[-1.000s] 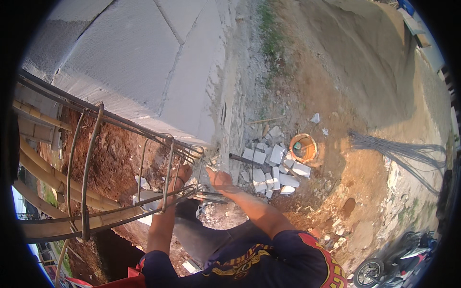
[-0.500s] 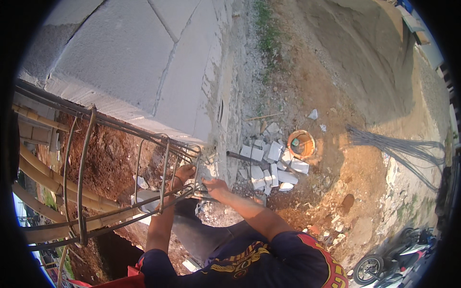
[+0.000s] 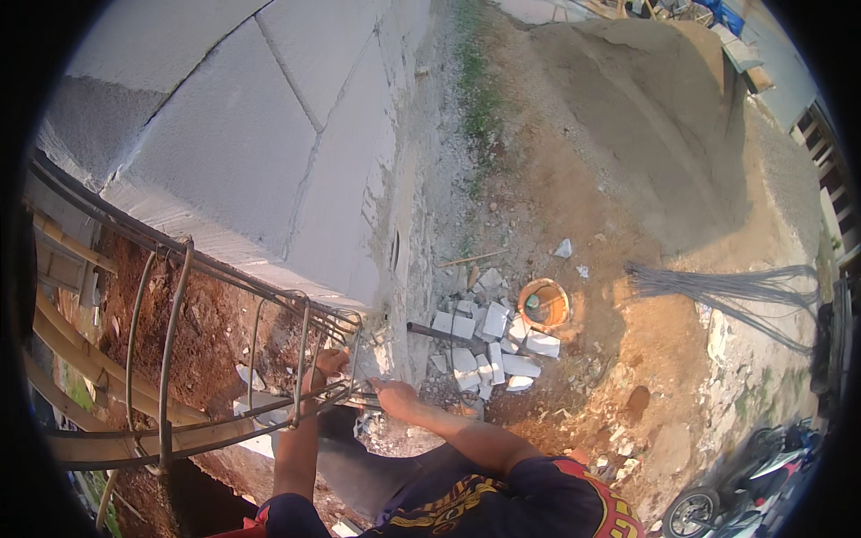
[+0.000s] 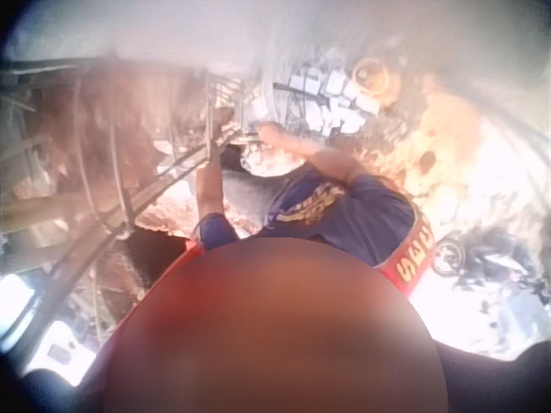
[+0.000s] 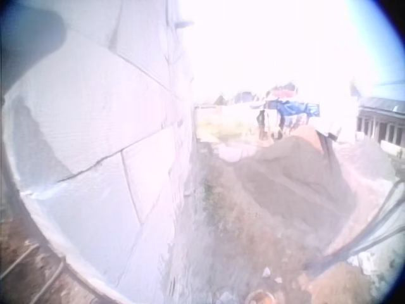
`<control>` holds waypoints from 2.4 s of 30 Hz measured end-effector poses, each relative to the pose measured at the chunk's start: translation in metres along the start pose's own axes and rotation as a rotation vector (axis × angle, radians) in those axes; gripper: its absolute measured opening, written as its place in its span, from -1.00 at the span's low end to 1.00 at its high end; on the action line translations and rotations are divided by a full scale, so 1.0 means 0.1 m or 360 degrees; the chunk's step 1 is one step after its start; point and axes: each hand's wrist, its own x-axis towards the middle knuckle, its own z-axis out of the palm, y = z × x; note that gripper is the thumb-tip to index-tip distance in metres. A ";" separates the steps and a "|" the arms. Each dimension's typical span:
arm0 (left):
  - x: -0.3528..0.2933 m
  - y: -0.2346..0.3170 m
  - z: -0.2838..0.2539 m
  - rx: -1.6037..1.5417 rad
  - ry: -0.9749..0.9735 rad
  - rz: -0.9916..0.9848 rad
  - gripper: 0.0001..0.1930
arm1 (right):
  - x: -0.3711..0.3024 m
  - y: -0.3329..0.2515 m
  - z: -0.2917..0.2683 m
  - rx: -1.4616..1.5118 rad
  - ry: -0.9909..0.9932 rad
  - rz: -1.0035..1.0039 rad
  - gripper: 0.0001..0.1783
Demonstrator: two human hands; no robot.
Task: The person assembles a metal scaffolding structure by hand, inserting and securing metal rods into a frame. They repeatedly adjust and tighten connections between vertical and horizontal bars.
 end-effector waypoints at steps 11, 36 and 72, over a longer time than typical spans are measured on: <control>-0.94 -0.13 1.42 -0.1551 0.0761 -0.0250 -0.76 | -0.27 -0.05 -0.19 0.0240 -0.0146 0.0012 -0.76; -1.11 0.25 1.51 -0.1017 0.0631 -0.0215 -0.78 | -0.14 0.30 0.34 -0.0245 -0.0226 -0.0215 -0.50; -1.07 0.03 1.48 -0.0565 0.0691 -0.0232 -0.84 | -0.39 0.95 0.17 0.0864 -0.0151 0.0157 -0.70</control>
